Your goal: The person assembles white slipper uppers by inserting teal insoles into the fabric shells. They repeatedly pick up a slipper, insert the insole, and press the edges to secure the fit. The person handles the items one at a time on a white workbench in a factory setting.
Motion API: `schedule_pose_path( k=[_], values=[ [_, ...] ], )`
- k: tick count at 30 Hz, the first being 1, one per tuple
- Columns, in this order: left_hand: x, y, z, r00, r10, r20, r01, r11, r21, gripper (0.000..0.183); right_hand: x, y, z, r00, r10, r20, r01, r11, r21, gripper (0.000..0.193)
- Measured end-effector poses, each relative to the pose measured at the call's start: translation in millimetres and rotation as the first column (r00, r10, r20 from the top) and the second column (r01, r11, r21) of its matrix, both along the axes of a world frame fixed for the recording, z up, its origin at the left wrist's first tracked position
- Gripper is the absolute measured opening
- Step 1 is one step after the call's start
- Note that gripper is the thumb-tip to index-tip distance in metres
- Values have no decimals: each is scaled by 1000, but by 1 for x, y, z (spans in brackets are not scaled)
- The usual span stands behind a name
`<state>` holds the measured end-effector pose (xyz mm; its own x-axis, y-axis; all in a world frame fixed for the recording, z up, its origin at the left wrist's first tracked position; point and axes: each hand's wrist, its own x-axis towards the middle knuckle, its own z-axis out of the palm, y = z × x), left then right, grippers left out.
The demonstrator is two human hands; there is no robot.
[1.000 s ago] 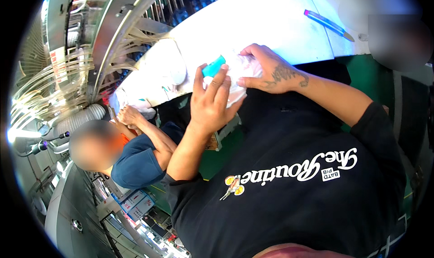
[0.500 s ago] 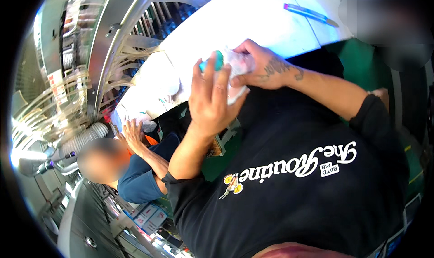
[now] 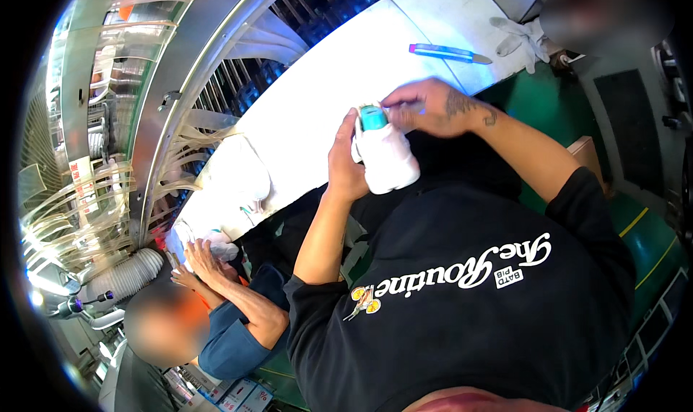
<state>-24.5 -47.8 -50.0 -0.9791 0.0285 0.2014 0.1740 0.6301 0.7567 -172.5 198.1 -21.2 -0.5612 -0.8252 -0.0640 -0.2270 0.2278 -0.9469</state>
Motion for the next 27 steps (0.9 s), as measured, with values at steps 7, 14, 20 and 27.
schedule_pose_path(
  k=[7,14,20,27],
  values=[
    [-42,-12,36,987,120,-103,-157,810,-565,109,-68,29,-50,787,-99,-610,494,692,526,55],
    [-54,-1,35,968,233,92,-107,716,-690,99,-55,-19,1,858,-302,416,446,840,-309,18],
    [-55,3,35,964,252,88,-135,743,-655,104,-21,-79,-2,550,-125,826,755,498,-427,29],
    [-54,2,22,968,251,-16,-206,754,-624,108,10,-95,-10,373,-215,902,881,387,-272,35]
  ],
)
